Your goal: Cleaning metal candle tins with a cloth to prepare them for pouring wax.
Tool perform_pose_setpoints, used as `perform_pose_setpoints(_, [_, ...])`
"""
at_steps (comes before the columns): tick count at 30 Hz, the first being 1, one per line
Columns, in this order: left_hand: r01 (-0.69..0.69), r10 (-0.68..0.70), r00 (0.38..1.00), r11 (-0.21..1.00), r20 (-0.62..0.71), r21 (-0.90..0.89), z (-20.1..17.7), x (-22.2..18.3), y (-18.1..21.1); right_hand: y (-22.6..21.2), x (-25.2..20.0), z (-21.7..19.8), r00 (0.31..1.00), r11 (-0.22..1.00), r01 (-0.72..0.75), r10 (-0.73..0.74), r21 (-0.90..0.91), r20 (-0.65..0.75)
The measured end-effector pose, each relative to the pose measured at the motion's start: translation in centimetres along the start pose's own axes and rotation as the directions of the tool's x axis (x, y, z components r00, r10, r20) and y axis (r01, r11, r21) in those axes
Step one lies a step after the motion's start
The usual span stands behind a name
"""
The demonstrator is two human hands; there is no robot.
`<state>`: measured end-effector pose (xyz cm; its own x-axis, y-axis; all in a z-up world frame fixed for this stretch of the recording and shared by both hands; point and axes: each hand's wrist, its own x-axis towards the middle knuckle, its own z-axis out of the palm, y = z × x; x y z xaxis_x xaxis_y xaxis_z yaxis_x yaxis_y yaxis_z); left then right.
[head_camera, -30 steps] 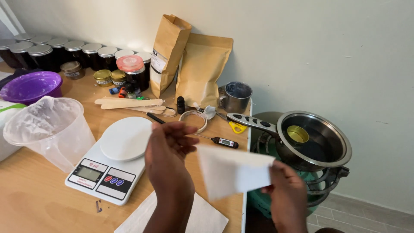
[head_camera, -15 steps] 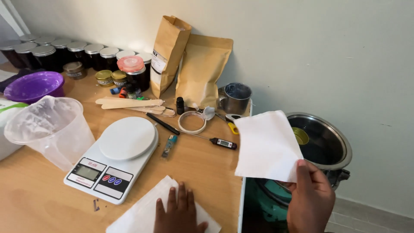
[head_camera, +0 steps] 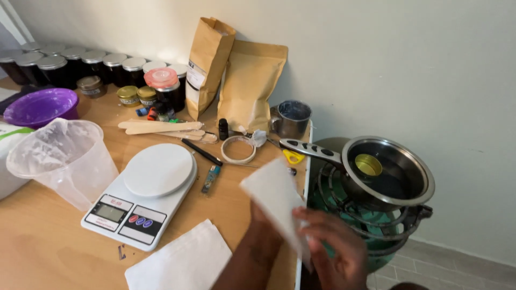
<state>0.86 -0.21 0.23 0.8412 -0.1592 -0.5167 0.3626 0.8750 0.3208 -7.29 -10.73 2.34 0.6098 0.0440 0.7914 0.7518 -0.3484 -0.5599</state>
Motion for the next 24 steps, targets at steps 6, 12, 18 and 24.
perform_pose_setpoints(6, [-0.089,0.153,0.969,0.95,0.195,-0.301,1.9,2.5,-3.5,4.1,-1.2,1.4,0.848,0.994,0.004,0.053,-0.106,0.528])
perform_pose_setpoints(12, [-0.154,0.386,0.875,0.794,0.293,-0.587,2.0,3.4,-4.4,2.7,-1.2,4.7,0.882,0.976,-0.053,0.145,-0.211,0.449])
perform_pose_setpoints(18, [-0.119,0.611,0.73,0.555,0.306,-0.824,1.7,3.2,-5.6,3.5,1.9,5.1,0.822,0.946,-0.178,0.294,-0.27,0.487])
perform_pose_setpoints(24, [0.008,0.8,0.554,0.269,0.228,-0.963,1.1,3.3,-6.6,4.7,3.2,5.8,0.86,0.949,-0.017,0.175,-0.315,0.48])
